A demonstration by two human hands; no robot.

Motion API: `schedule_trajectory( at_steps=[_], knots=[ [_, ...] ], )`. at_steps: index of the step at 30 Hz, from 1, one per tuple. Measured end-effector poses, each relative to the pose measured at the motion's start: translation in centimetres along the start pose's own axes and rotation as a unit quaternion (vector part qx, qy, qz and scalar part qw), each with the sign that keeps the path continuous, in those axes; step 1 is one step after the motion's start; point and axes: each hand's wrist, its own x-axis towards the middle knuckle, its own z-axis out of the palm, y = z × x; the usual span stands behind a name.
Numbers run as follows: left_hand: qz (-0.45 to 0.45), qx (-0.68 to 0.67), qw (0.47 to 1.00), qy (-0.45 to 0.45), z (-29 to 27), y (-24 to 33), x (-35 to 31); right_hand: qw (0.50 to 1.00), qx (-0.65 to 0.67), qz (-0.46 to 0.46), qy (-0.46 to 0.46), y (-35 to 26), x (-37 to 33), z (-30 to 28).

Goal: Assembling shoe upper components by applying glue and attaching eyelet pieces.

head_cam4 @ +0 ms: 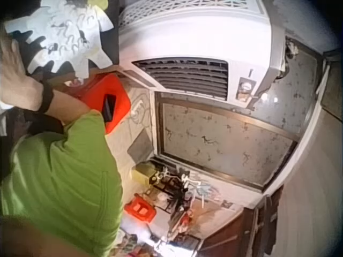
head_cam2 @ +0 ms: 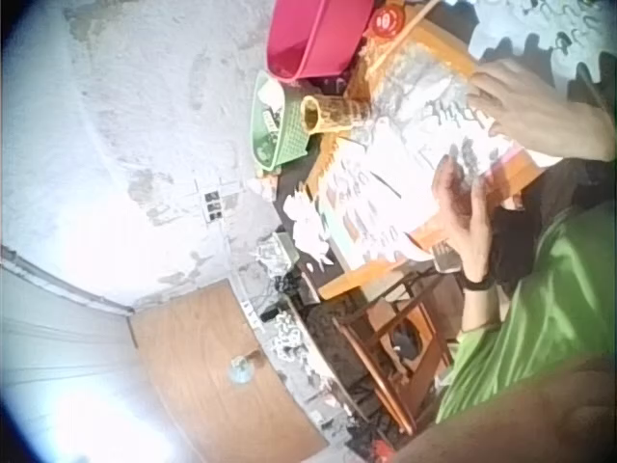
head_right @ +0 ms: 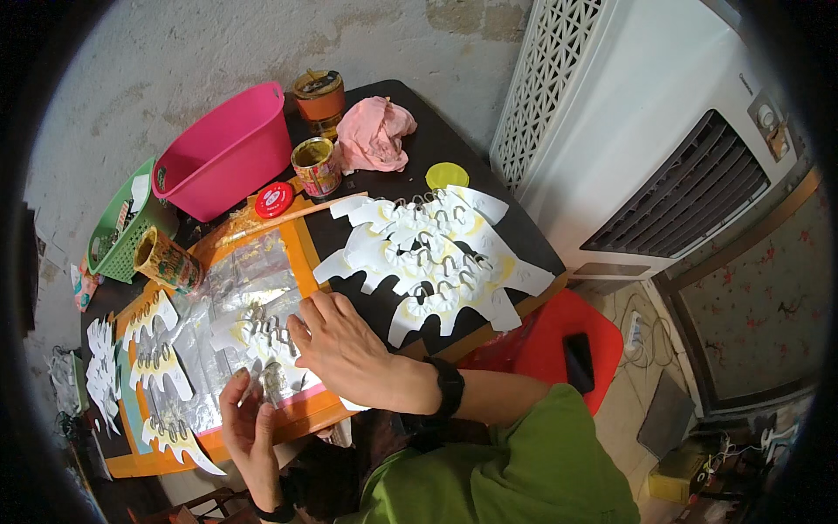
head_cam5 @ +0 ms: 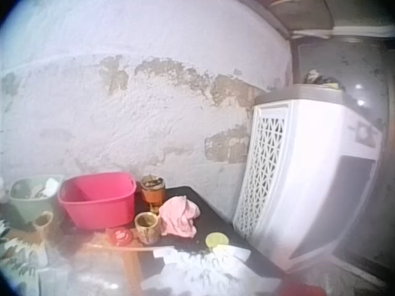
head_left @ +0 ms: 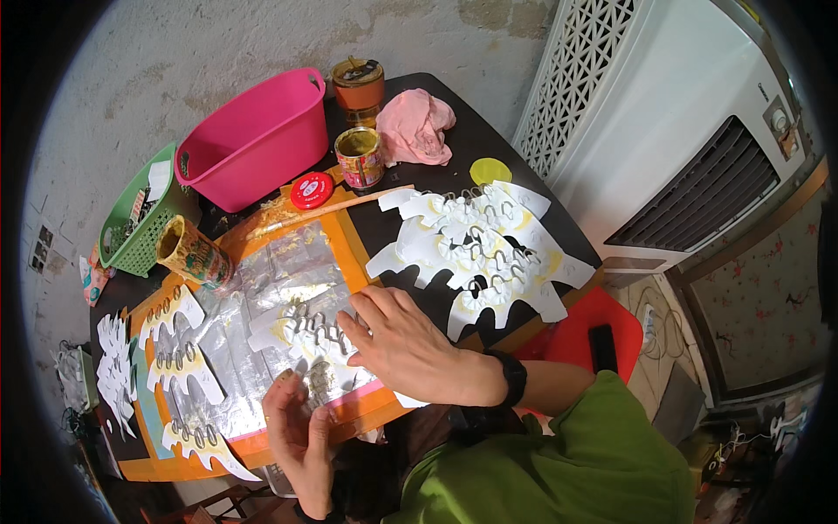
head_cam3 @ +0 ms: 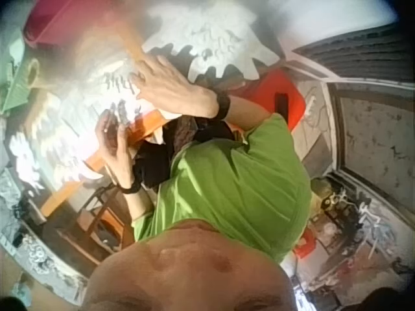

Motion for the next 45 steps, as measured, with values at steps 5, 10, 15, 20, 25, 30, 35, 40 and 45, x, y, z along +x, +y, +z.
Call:
schedule_trajectory(
  at_steps=[5,10,15,20,25,30,35,40,45],
  knots=[
    [0.068,0.082,0.994,0.016,1.0,-0.6,-0.3,0.995,0.069,0.055,-0.035,-0.1,0.1,-0.2],
    [0.073,0.139,0.986,0.054,0.7,-0.8,-0.3,0.966,0.256,0.023,-0.016,-0.3,1.1,-0.4],
    [0.091,0.155,0.983,0.021,0.4,-1.6,-0.1,0.956,0.290,0.027,0.025,2.1,1.4,-2.1],
    [0.180,0.180,0.967,0.024,-0.6,-1.2,-0.5,0.967,0.187,0.163,0.063,6.0,0.6,-5.4],
    [0.209,0.151,0.966,0.034,-0.5,-2.1,-0.4,0.990,0.013,0.143,0.014,9.7,-1.2,-5.9],
    [0.236,0.103,0.966,0.021,-0.8,-2.1,-0.5,0.981,0.081,0.174,0.013,6.4,1.0,-6.7],
    [0.202,0.034,0.978,-0.029,-2.7,0.0,-1.9,0.975,0.175,0.051,-0.124,0.2,4.8,-5.9],
    [0.198,0.072,0.977,0.009,-9.9,2.1,-2.6,0.928,0.189,-0.261,-0.185,-7.0,7.8,-0.8],
    [0.153,0.294,0.919,0.213,-19.2,1.8,-0.3,0.882,0.219,-0.360,-0.213,-13.8,10.1,3.1]
  ],
)
